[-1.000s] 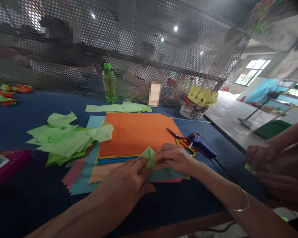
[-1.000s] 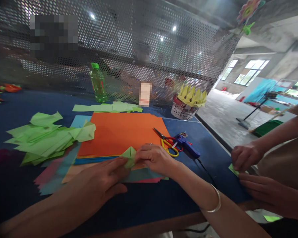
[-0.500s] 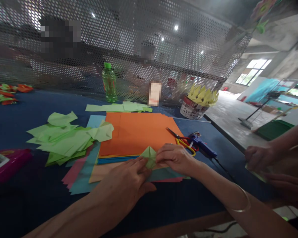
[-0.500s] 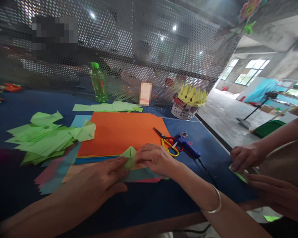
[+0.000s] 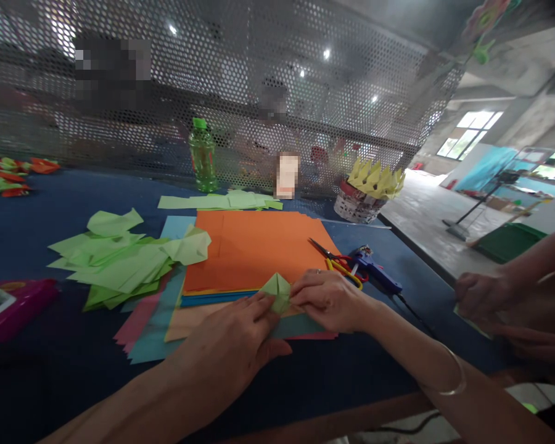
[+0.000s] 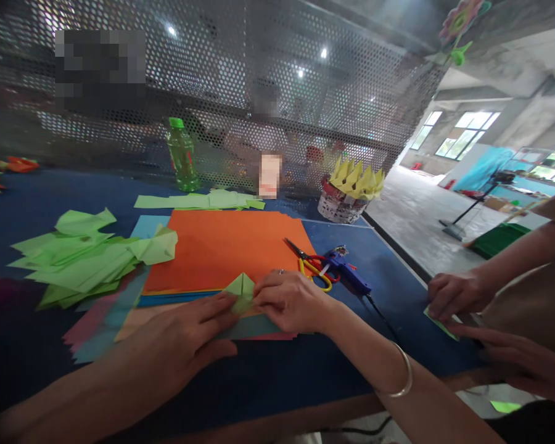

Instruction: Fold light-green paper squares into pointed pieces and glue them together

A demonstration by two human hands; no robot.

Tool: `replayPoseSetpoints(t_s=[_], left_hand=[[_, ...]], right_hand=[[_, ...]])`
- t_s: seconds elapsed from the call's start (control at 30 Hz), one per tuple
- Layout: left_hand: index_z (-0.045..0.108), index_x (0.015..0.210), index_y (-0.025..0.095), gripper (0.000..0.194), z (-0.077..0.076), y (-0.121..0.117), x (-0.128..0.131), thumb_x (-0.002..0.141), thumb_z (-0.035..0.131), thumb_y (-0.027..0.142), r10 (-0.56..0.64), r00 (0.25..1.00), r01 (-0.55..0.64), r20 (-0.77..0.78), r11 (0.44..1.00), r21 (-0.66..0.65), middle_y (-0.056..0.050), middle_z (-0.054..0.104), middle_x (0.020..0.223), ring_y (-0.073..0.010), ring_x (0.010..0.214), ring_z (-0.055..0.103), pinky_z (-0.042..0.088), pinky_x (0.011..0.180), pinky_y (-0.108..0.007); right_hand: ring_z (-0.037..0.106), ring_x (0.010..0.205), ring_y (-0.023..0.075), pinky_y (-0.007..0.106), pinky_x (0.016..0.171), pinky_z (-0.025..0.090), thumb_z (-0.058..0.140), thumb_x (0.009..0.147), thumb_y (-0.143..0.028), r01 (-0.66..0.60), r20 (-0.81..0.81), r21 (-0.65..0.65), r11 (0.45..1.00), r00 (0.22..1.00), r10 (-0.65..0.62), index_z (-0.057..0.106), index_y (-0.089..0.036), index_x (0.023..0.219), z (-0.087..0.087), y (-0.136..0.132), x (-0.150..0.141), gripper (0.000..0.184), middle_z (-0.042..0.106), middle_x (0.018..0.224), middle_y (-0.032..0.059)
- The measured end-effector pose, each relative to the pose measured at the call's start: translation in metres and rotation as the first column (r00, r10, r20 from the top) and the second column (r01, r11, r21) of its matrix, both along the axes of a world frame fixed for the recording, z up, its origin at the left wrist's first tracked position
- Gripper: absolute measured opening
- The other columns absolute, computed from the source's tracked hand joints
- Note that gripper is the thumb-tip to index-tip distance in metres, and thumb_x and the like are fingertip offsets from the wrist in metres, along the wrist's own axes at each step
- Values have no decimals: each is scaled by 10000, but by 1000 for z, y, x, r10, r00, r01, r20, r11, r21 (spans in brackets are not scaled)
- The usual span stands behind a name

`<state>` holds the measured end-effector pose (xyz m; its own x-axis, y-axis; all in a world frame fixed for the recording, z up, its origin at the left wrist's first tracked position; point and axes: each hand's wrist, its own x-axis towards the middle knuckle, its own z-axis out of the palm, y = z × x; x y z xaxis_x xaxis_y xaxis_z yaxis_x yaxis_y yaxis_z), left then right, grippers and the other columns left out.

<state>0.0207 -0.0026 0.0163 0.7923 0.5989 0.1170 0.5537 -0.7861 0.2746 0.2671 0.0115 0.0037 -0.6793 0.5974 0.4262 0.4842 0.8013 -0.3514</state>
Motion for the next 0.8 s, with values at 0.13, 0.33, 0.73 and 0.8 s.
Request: replayPoseSetpoints(t_s=[0.13, 0.33, 0.73, 0.8], left_hand=[[662, 1166, 166, 276, -4, 0, 0, 1018, 499, 333, 12, 998, -15, 57, 999, 40, -135, 667, 1256, -313, 1076, 672, 545, 918, -450], [506, 1389, 177, 389, -8, 0, 3, 1004, 515, 233, 10, 1000, -11, 20, 998, 65, -140, 623, 1326, -303, 1125, 641, 537, 924, -437], [531, 1378, 219, 476, -7, 1, 5, 926, 666, 280, 23, 997, -21, -73, 1000, 23, -132, 566, 1344, -358, 1161, 588, 507, 942, -534], [517, 1396, 226, 496, -7, 1, 4, 924, 665, 271, 21, 998, -19, -52, 999, 29, -128, 558, 1362, -355, 1176, 579, 502, 953, -530]], right_hand=[[666, 889, 194, 337, 818, 546, 493, 736, 10, -14, 35, -5, 1000, 999, 14, 695, -197, 866, 3, -2, 1, 317, 725, 1007, 74], [652, 884, 193, 338, 809, 535, 463, 728, 27, -23, 10, 7, 1000, 1000, 23, 694, -198, 855, 2, -1, 1, 346, 717, 987, 72], [669, 928, 206, 331, 817, 553, 499, 755, -3, 58, -111, -76, 995, 992, -66, 694, -182, 1026, 1, 0, 0, 379, 709, 1000, 94], [661, 949, 208, 329, 836, 550, 542, 770, -19, 73, -93, -104, 992, 992, -82, 680, -176, 1051, 2, 0, -1, 350, 693, 1017, 99]])
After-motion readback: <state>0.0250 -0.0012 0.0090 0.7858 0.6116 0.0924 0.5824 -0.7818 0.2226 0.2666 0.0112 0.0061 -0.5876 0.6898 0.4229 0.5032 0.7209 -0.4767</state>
